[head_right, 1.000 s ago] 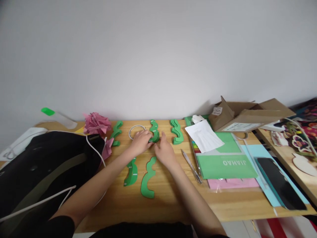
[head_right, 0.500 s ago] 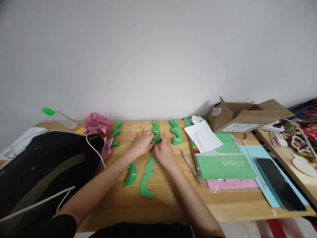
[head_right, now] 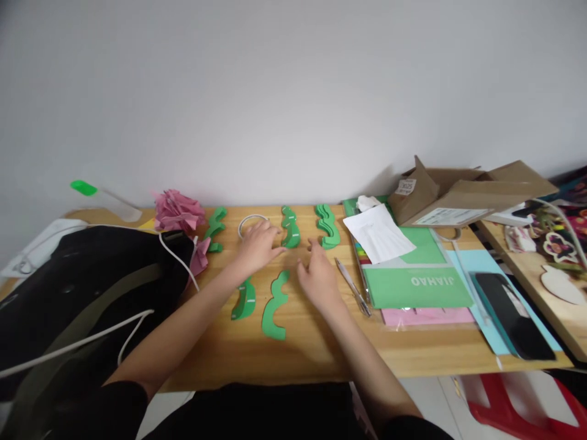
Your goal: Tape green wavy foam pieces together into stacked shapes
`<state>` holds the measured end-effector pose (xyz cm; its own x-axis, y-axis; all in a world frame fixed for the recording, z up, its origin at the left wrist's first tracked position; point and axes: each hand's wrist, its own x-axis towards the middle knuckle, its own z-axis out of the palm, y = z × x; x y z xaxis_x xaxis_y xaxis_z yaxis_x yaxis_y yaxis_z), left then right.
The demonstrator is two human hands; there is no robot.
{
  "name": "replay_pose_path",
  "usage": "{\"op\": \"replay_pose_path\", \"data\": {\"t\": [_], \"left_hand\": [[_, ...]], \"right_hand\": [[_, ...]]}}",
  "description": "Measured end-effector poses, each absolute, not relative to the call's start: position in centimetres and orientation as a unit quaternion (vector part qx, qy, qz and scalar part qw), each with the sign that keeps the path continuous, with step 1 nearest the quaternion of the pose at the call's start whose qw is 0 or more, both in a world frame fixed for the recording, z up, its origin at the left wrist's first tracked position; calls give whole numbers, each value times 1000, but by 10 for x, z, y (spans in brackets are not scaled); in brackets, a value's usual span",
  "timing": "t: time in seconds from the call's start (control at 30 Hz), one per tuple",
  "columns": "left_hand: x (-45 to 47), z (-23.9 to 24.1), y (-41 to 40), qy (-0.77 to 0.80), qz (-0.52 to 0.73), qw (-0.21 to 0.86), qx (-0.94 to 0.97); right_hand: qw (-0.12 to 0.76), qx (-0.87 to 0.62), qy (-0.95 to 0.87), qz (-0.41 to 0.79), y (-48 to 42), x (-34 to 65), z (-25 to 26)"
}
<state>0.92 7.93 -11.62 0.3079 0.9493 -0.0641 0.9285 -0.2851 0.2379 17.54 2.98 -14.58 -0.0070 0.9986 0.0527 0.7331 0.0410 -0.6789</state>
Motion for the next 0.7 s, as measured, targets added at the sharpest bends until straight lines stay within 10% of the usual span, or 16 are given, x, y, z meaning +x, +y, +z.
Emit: {"op": "replay_pose_path", "data": {"t": [0.3,0.7], "left_hand": [[-32,-104,2,509,15,198,837],[-32,-148,-64,520,88,159,835]], "right_hand": [[135,-604,-702,352,-41,177,-139],[181,-632,-689,305,-34,147,-151]]}}
